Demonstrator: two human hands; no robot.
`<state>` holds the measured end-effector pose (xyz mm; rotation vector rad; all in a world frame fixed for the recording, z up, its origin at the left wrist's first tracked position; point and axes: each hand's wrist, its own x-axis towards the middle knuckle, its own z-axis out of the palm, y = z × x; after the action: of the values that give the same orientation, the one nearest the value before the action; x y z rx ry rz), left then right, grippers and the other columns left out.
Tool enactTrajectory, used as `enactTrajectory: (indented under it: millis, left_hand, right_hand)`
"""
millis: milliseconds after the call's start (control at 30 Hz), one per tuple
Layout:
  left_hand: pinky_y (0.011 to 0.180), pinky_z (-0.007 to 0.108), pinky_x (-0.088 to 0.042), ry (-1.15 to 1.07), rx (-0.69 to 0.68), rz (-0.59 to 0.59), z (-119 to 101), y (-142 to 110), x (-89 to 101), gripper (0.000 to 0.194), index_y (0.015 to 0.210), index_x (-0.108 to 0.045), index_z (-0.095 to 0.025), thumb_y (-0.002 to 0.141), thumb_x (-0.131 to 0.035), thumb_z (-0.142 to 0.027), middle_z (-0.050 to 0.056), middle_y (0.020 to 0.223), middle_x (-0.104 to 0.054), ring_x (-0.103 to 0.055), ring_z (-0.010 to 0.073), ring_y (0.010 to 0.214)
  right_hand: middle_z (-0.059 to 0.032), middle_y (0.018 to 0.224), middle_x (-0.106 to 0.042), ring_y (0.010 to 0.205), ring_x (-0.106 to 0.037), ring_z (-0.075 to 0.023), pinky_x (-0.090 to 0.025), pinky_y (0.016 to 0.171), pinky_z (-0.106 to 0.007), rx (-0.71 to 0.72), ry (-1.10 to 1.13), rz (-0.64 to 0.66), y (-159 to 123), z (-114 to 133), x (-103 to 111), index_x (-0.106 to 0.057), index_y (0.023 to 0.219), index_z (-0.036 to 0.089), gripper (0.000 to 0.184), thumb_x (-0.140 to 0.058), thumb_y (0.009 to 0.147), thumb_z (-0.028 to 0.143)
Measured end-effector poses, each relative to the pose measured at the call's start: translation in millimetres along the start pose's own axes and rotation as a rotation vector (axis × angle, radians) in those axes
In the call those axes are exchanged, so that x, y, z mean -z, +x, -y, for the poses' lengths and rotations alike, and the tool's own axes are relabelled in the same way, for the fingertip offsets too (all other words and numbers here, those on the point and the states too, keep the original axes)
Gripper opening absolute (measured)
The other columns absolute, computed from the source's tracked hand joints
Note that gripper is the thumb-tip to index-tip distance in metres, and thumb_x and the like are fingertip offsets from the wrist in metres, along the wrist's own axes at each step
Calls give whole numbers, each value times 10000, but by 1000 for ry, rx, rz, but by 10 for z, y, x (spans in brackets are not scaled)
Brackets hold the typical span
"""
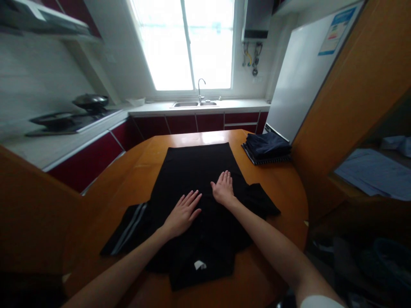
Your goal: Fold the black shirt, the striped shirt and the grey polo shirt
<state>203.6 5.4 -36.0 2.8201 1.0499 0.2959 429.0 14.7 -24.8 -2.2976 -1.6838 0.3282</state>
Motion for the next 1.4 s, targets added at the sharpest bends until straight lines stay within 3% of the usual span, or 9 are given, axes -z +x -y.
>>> enactTrajectory:
  millis: [133,367,433,567,633,867,933,1200,1400]
  left_hand:
    - [1226,501,-213,7,-7,-15,10,-5,-3,577,1575,-281,-279,1045,-344,-496,51,1640,-266,-211,255,1519]
    - [1225,510,-213,-21,6,16,5,-4,11,592,1574,-290,-276,1041,-315,-534,44,1644,-251,-196,259,1523]
    - [1225,509,-212,-21,9,7,0,-3,7,587,1575,-285,-282,1042,-322,-525,43,1642,-260,-200,259,1523]
    - [1227,495,-208,-1,11,7,-19,-9,17,576,1571,-298,-267,1044,-341,-496,50,1641,-262,-197,252,1524]
    - [1230,491,-204,0,12,13,-33,-14,33,577,1567,-308,-257,1043,-344,-494,52,1639,-265,-195,251,1524]
    - [1233,496,-193,-33,29,45,-63,-19,85,596,1573,-293,-255,1042,-316,-525,48,1645,-244,-191,252,1525]
    - [1232,503,-194,-43,30,48,-65,-20,85,601,1574,-289,-254,1042,-308,-534,51,1645,-242,-189,253,1526]
    - [1237,489,-181,-31,40,41,-80,-33,85,596,1573,-288,-246,1043,-325,-516,46,1646,-244,-190,248,1526]
    - [1229,498,-194,-7,77,57,-132,-19,87,608,1574,-291,-236,1037,-350,-516,65,1643,-254,-184,267,1526]
  right_hand:
    - [-276,1636,-72,1530,-22,-347,-36,1215,-470,5,-9,3,101,134,-146,-165,1544,-90,836,-328,993,517]
    - [-332,1612,-106,1517,-54,-394,-32,1207,-505,-335,-40,-158,414,-372,66,-175,1514,-152,868,-326,981,516]
    - [-304,1628,-75,1524,-14,-375,-13,1204,-517,-267,-47,-166,441,-299,71,-170,1529,-121,826,-310,991,490]
    - [-173,1665,-96,1539,-17,-271,-14,1211,-494,138,-27,-16,415,66,-92,-209,1575,36,726,-218,1021,505]
    - [-145,1665,-128,1538,-50,-246,-17,1213,-487,217,-35,36,424,128,-148,-225,1580,77,723,-207,1022,536]
    - [-262,1621,-201,1518,-138,-331,-91,1202,-495,-166,-70,-93,688,-579,225,-261,1546,-26,683,-243,1044,436]
    - [-280,1618,-187,1522,-104,-339,-78,1200,-498,-189,-73,-133,683,-632,282,-258,1537,-52,669,-209,1050,404]
    - [-141,1658,-180,1532,-103,-265,-71,1203,-535,253,-61,-5,97,115,-174,-306,1561,114,642,-271,1022,463]
    - [-135,1644,-240,1519,-158,-264,-91,1203,-477,249,-103,-42,-27,150,-193,-339,1553,127,623,-302,1012,433]
